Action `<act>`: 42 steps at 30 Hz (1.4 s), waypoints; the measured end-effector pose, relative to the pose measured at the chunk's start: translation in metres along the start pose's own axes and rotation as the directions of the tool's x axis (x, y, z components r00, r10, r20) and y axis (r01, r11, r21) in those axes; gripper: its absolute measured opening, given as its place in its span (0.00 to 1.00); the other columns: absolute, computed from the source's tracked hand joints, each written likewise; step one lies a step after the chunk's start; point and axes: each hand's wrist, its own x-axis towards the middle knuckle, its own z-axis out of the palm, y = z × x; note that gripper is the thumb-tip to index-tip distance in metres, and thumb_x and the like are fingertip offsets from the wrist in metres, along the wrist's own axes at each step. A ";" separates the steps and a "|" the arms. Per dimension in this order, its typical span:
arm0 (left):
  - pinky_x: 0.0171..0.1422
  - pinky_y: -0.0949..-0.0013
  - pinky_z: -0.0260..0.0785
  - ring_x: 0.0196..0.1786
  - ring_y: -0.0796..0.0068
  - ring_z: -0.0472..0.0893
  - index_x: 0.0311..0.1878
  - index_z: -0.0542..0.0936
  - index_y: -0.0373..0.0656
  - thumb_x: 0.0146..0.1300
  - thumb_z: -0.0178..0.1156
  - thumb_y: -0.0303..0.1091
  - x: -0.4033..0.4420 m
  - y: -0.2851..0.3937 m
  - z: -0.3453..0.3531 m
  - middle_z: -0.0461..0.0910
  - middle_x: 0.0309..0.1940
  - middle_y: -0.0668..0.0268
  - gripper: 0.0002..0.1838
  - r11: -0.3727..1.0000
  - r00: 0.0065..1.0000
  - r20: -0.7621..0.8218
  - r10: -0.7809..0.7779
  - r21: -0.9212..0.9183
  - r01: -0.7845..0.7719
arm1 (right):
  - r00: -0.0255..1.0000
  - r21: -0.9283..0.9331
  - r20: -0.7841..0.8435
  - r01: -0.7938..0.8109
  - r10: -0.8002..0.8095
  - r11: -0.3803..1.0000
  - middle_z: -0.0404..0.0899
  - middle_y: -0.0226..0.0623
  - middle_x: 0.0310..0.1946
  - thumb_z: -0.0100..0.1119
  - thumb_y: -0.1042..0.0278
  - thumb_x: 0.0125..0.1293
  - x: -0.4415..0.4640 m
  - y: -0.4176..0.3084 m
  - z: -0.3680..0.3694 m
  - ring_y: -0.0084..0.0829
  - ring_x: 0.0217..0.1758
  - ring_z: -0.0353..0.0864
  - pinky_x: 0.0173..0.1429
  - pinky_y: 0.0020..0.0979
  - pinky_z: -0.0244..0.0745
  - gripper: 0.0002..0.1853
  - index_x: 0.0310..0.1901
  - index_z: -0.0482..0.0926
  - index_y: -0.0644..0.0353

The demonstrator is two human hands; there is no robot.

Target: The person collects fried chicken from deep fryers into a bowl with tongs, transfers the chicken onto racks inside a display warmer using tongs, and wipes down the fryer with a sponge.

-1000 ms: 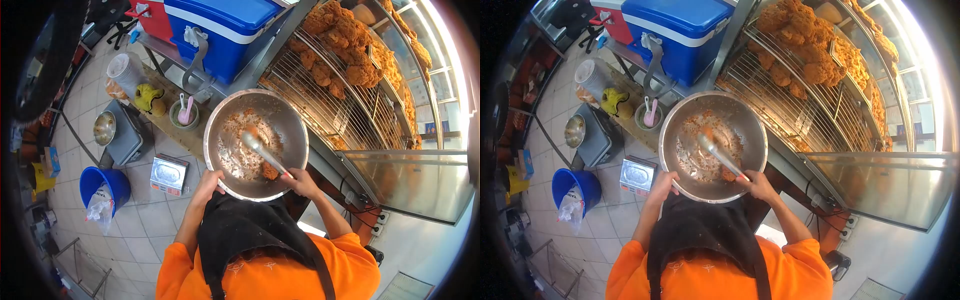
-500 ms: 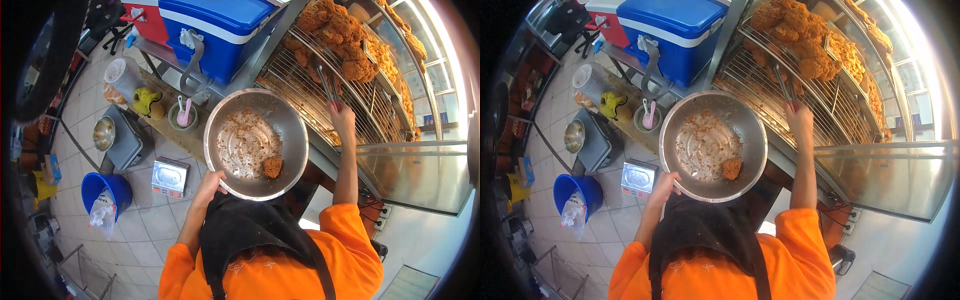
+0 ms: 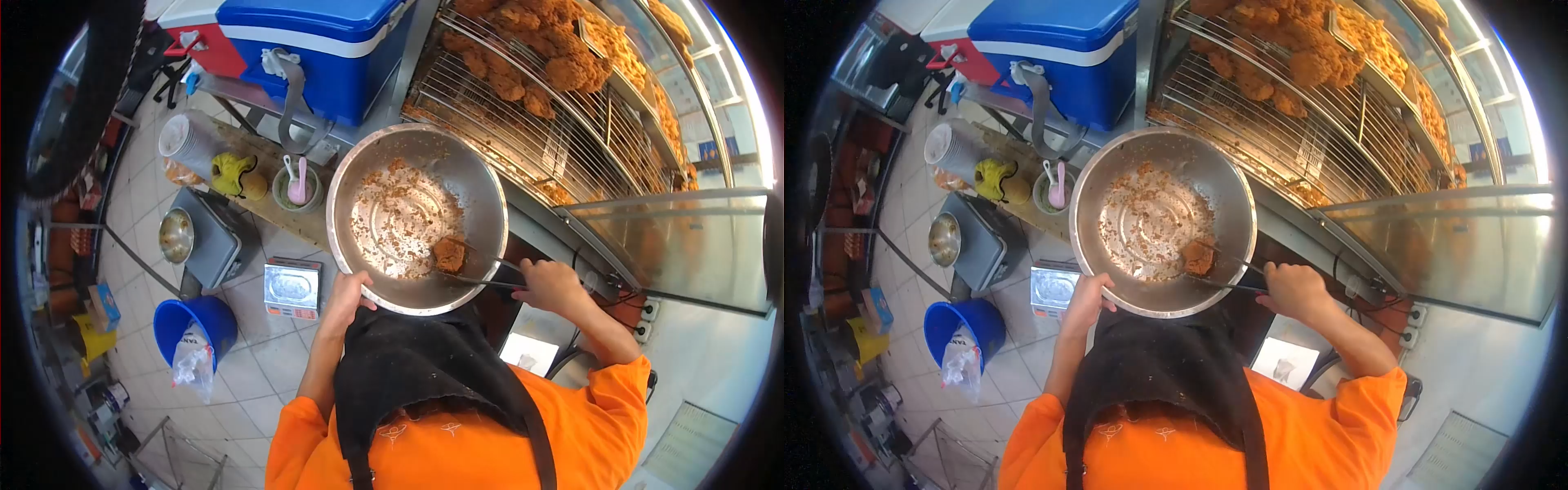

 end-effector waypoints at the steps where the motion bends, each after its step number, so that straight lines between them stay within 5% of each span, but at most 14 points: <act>1: 0.18 0.71 0.71 0.27 0.71 0.79 0.46 0.72 0.31 0.51 0.55 0.28 0.000 -0.001 0.000 0.75 0.34 0.61 0.18 1.000 1.000 -0.006 -0.002 0.004 0.003 | 1.000 0.018 -0.022 -0.013 0.013 1.000 0.82 0.49 0.29 0.64 0.48 0.58 0.005 -0.005 0.012 0.47 0.36 0.84 0.41 0.43 0.79 0.25 0.41 0.75 0.66; 7: 0.18 0.70 0.71 0.28 0.69 0.79 0.46 0.73 0.30 0.52 0.54 0.29 0.005 -0.005 -0.002 0.76 0.35 0.60 0.18 0.999 1.000 0.001 0.030 0.034 -0.030 | 0.984 0.287 -0.177 0.027 0.026 0.958 0.81 0.52 0.25 0.59 0.48 0.63 0.039 0.009 0.051 0.48 0.29 0.84 0.32 0.42 0.79 0.23 0.37 0.77 0.66; 9: 0.18 0.70 0.70 0.28 0.68 0.79 0.46 0.73 0.30 0.51 0.55 0.29 0.009 -0.006 -0.008 0.77 0.36 0.59 0.18 0.999 1.000 0.009 0.022 0.044 -0.022 | 0.966 0.625 0.235 -0.234 0.107 0.745 0.77 0.43 0.19 0.55 0.42 0.66 0.039 0.023 0.016 0.32 0.16 0.76 0.19 0.33 0.69 0.27 0.37 0.77 0.67; 13: 0.19 0.69 0.70 0.29 0.67 0.79 0.45 0.75 0.30 0.51 0.55 0.30 0.011 0.001 -0.011 0.78 0.37 0.58 0.18 0.999 1.000 -0.020 -0.016 0.047 0.017 | 0.984 0.987 0.153 -0.147 -0.095 0.060 0.67 0.29 0.14 0.50 0.45 0.70 0.054 0.039 0.042 0.18 0.08 0.60 0.11 0.23 0.51 0.24 0.36 0.75 0.63; 14: 0.20 0.69 0.70 0.30 0.67 0.80 0.45 0.75 0.30 0.51 0.55 0.30 0.004 0.005 -0.010 0.78 0.37 0.58 0.18 0.999 0.999 0.043 -0.017 0.039 0.015 | 0.988 0.988 0.076 -0.093 -0.137 -0.124 0.66 0.27 0.13 0.49 0.46 0.71 0.058 0.038 0.044 0.17 0.08 0.58 0.11 0.22 0.48 0.23 0.36 0.74 0.62; 17: 0.20 0.69 0.71 0.30 0.66 0.80 0.46 0.74 0.31 0.51 0.55 0.30 0.002 0.003 -0.007 0.78 0.37 0.58 0.19 0.999 0.998 0.048 -0.032 0.026 0.031 | 0.984 0.928 -0.179 0.171 0.008 -0.330 0.64 0.27 0.12 0.47 0.46 0.72 0.078 0.016 0.003 0.18 0.06 0.55 0.10 0.22 0.47 0.22 0.36 0.73 0.61; 21: 0.19 0.70 0.74 0.28 0.65 0.80 0.42 0.77 0.26 0.52 0.54 0.28 0.002 -0.001 -0.007 0.80 0.34 0.55 0.16 0.998 0.997 0.057 0.055 0.008 -0.056 | 0.935 0.776 -0.313 0.352 0.165 -0.524 0.61 0.24 0.11 0.47 0.48 0.73 0.147 0.023 -0.070 0.17 0.06 0.55 0.10 0.22 0.47 0.20 0.38 0.72 0.60; 23: 0.19 0.70 0.74 0.28 0.65 0.80 0.41 0.77 0.27 0.52 0.54 0.28 0.006 -0.004 -0.008 0.80 0.34 0.55 0.15 0.998 0.996 0.065 0.059 0.018 -0.060 | 0.956 0.713 -0.247 0.292 0.161 -0.638 0.59 0.22 0.11 0.51 0.45 0.70 0.185 0.034 -0.108 0.18 0.06 0.54 0.10 0.24 0.46 0.22 0.39 0.72 0.60; 26: 0.19 0.70 0.74 0.26 0.65 0.80 0.42 0.75 0.27 0.52 0.54 0.28 0.015 -0.012 -0.014 0.79 0.32 0.55 0.16 0.999 0.993 0.105 0.044 0.012 -0.045 | 0.914 0.894 -0.216 0.327 0.344 -0.308 0.63 0.24 0.12 0.55 0.44 0.67 0.201 0.028 -0.143 0.19 0.07 0.58 0.11 0.25 0.50 0.23 0.33 0.73 0.60; 30: 0.21 0.69 0.75 0.25 0.66 0.79 0.41 0.75 0.27 0.52 0.54 0.27 0.013 -0.011 -0.013 0.79 0.31 0.57 0.15 1.000 0.995 0.098 0.024 0.014 -0.026 | 0.727 0.900 -0.421 0.260 0.542 0.350 0.72 0.35 0.14 0.56 0.48 0.67 0.166 0.025 -0.134 0.27 0.12 0.70 0.16 0.33 0.63 0.27 0.21 0.75 0.68; 32: 0.21 0.69 0.75 0.26 0.66 0.79 0.42 0.75 0.28 0.52 0.54 0.27 0.008 -0.007 -0.012 0.79 0.31 0.57 0.14 1.000 0.995 0.094 0.025 0.002 -0.025 | 0.680 0.845 -0.509 0.278 0.528 0.457 0.71 0.34 0.14 0.56 0.49 0.66 0.122 0.011 -0.104 0.28 0.15 0.72 0.20 0.34 0.68 0.26 0.27 0.78 0.70; 33: 0.21 0.70 0.75 0.26 0.66 0.79 0.42 0.75 0.28 0.52 0.54 0.27 0.008 -0.006 -0.011 0.79 0.32 0.57 0.14 1.000 0.995 0.093 0.028 -0.007 -0.028 | 0.706 0.877 -0.467 0.291 0.533 0.382 0.71 0.34 0.15 0.56 0.47 0.65 0.104 0.003 -0.079 0.26 0.19 0.74 0.25 0.34 0.70 0.26 0.29 0.79 0.69; 37: 0.19 0.71 0.69 0.26 0.67 0.79 0.40 0.76 0.32 0.52 0.54 0.27 0.019 -0.016 -0.017 0.79 0.32 0.58 0.13 1.000 0.995 0.095 0.010 -0.017 -0.008 | 0.837 0.728 -0.471 0.189 0.280 0.659 0.82 0.46 0.27 0.68 0.59 0.53 0.038 -0.026 0.003 0.36 0.28 0.81 0.39 0.35 0.76 0.17 0.39 0.83 0.64; 42: 0.17 0.71 0.68 0.22 0.68 0.78 0.37 0.75 0.32 0.51 0.55 0.25 0.023 -0.029 -0.018 0.78 0.27 0.59 0.10 0.992 0.996 0.079 0.027 -0.123 -0.017 | 0.894 0.691 -0.447 0.318 0.039 0.649 0.81 0.49 0.28 0.68 0.59 0.54 0.029 -0.033 0.048 0.43 0.30 0.81 0.41 0.36 0.75 0.16 0.37 0.82 0.64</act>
